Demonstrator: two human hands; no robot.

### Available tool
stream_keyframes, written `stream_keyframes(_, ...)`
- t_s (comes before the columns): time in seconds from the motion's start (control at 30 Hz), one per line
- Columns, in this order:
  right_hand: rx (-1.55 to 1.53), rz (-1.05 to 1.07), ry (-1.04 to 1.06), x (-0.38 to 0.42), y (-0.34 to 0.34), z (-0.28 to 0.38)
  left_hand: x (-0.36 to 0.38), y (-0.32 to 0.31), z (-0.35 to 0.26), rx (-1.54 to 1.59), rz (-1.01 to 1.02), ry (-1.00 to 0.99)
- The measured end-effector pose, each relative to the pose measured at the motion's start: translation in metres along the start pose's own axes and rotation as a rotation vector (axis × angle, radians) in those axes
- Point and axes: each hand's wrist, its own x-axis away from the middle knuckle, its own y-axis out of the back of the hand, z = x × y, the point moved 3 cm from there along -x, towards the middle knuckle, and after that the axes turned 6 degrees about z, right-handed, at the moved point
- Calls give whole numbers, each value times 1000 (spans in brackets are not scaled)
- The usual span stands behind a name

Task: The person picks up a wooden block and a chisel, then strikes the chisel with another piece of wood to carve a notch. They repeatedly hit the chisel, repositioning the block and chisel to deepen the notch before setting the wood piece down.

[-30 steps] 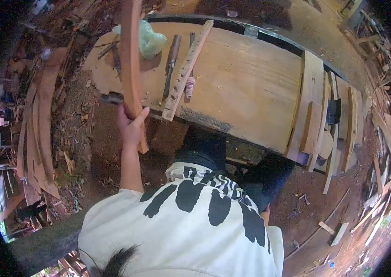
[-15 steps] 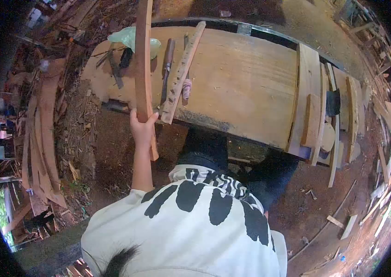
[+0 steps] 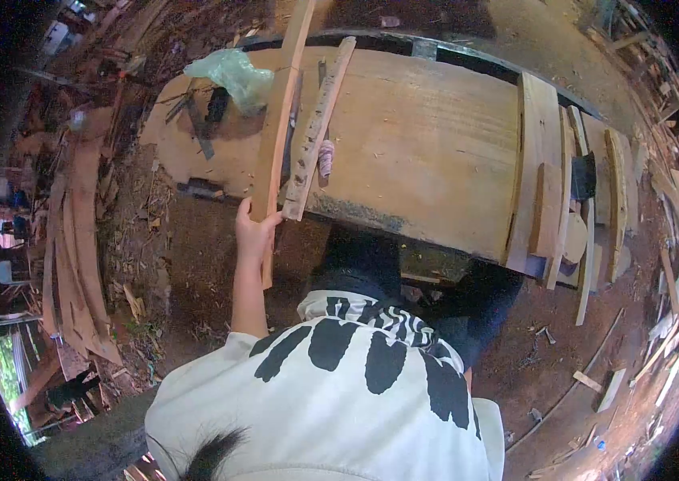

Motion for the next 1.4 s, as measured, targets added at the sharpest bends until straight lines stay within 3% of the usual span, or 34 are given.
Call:
stream_keyframes(0.1, -6, 10, 6, 0, -6, -1, -3, 2, -5, 94, 24, -11)
stream_keyframes(0.13, -12, 12, 8, -2, -8, -3, 12, 1, -46, 113, 40, 147)
stream_keyframes(0.2, -25, 11, 4, -10, -13, -8, -1, -2, -4, 250, 52, 130)
stream_keyframes(0.3, -45, 11, -18, -23, -16, -12, 5, 1, -23, 159, 30, 236)
stream_keyframes(0.37, -75, 20, -36, -35, -14, -14, -13, 12, 17, 117, 6, 130)
stream_keyframes(0.43, -146, 7, -31, -56, -3, -19, -10, 12, 5, 126, -28, 251)
stream_keyframes(0.5, -302, -138, 41, -78, 21, -23, -21, 14, 12, 57, -47, 192)
stream_keyframes(0.57, -380, -454, 248, -73, 68, -2, -24, 18, 7, -44, -29, 198)
stream_keyframes(0.6, -540, -612, 142, -88, 82, 7, -30, 23, 11, -99, -63, 185)
stream_keyframes(0.63, -371, -771, 161, -70, 114, 43, -35, 26, 13, -154, -99, 172)
stream_keyframes(0.7, -620, -971, 512, 15, 177, 170, -41, 27, 10, -270, -111, 168)
stream_keyframes(0.77, -567, -1007, 695, 57, 206, 243, -37, 26, 2, -385, -130, 167)
stream_keyframes(0.83, -558, -830, 852, 75, 211, 296, -30, 19, -14, -539, -173, 156)
stream_keyframes(0.9, -221, -857, 984, 102, 214, 353, -29, 14, -14, -575, -174, 143)
stream_keyframes(0.97, -103, -875, 935, 91, 196, 378, -30, 14, -4, -611, -173, 131)
stream_keyframes(1.03, 16, -900, 883, 81, 184, 383, -32, 14, -1, -579, -180, 66)
stream_keyframes(1.1, 127, -741, 822, 72, 169, 378, -25, 12, -13, -592, -141, 101)
stream_keyframes(1.2, -11, -649, 890, 87, 160, 370, -21, 2, -17, -694, -116, 130)
stream_keyframes(1.33, -49, -749, 973, 91, 162, 355, -17, -8, -28, -996, -156, 183)
stream_keyframes(1.4, -1273, -69, 863, 74, 168, 342, -18, -9, -28, -995, -149, 194)
